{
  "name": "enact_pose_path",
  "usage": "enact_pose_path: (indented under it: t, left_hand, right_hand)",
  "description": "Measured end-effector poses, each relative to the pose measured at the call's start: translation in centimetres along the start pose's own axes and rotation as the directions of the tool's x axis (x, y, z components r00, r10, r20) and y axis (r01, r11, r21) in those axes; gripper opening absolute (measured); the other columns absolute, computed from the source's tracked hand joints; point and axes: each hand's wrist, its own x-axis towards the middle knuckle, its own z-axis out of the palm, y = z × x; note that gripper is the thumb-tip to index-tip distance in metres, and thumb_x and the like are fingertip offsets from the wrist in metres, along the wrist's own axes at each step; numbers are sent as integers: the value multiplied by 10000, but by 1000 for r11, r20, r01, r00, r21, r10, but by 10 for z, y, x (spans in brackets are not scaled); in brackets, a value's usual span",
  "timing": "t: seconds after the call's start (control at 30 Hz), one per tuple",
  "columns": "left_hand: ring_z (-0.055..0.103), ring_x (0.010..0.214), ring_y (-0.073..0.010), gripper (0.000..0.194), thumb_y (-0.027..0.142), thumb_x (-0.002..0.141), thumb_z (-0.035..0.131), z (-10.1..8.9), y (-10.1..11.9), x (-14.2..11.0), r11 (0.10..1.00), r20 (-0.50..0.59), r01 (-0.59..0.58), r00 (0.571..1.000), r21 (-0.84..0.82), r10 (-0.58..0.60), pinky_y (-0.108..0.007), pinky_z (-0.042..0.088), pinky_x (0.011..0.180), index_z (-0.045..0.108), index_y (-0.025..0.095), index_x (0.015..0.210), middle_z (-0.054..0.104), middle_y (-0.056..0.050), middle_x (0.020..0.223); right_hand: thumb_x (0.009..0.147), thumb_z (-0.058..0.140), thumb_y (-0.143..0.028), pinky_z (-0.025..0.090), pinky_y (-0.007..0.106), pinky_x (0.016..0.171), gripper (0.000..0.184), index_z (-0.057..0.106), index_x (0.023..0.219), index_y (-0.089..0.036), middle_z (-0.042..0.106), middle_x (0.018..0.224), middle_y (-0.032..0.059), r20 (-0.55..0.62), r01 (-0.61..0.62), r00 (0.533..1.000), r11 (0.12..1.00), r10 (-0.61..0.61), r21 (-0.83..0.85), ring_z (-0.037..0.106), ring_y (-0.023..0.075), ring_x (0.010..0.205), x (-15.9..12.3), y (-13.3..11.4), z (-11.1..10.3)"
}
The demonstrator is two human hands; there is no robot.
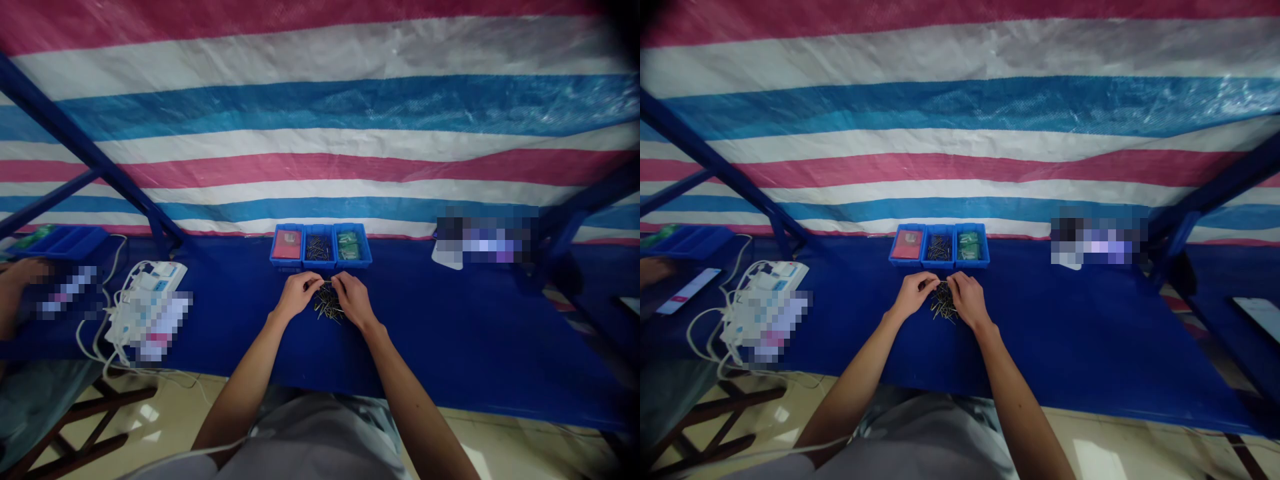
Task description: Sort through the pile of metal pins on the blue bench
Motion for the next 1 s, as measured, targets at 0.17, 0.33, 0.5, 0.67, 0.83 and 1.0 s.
enact_pose_path:
  t: [0.17,0.33,0.5,0.67,0.83,1.0]
  left_hand:
    - [612,635,-121,217,340,944,591,-1,-1,0,1000,-2,17,1000,-6,-17,-220,401,605,707,160,902,705,-10,719]
    - [602,622,-119,208,326,939,592,-1,1,0,999,-16,24,1000,-23,-24,-218,394,596,702,157,888,700,-10,709]
    - [606,636,-123,206,327,939,593,0,1,0,1000,-12,15,1000,-9,-15,-223,398,612,705,162,887,702,-11,718]
    - [612,633,-125,213,336,940,594,-1,1,0,1000,-8,22,1000,2,-22,-225,402,608,709,163,895,707,-11,717]
    - [614,632,-122,210,337,935,606,-2,4,0,1000,-11,17,1000,-4,-17,-223,406,611,711,162,886,708,-9,715]
    - [615,633,-122,207,334,937,601,-1,3,0,1000,-10,22,1000,-11,-22,-224,410,612,712,165,891,709,-6,718]
  right_hand:
    - [999,491,-365,431,306,705,198,608,932,-220,652,818,31,-43,-1,999,997,4,76,591,180,712,-1,-1,0]
    - [964,542,-306,455,311,710,99,609,954,-233,641,826,30,-36,28,999,991,-23,132,584,189,731,-2,0,0]
    - [983,501,-273,453,311,729,132,602,907,-236,651,874,40,-24,49,999,990,-46,132,598,199,793,-1,0,0]
    - [1001,472,-285,456,321,775,165,603,913,-236,658,882,44,-19,48,999,993,-47,105,612,206,811,-1,2,0]
    - [1019,444,-313,442,312,774,202,597,913,-235,660,878,40,-13,39,999,997,-38,67,618,202,805,-1,2,0]
    - [1033,409,-323,411,299,735,246,578,883,-228,661,859,32,21,27,999,1000,-27,10,607,191,773,-1,0,0]
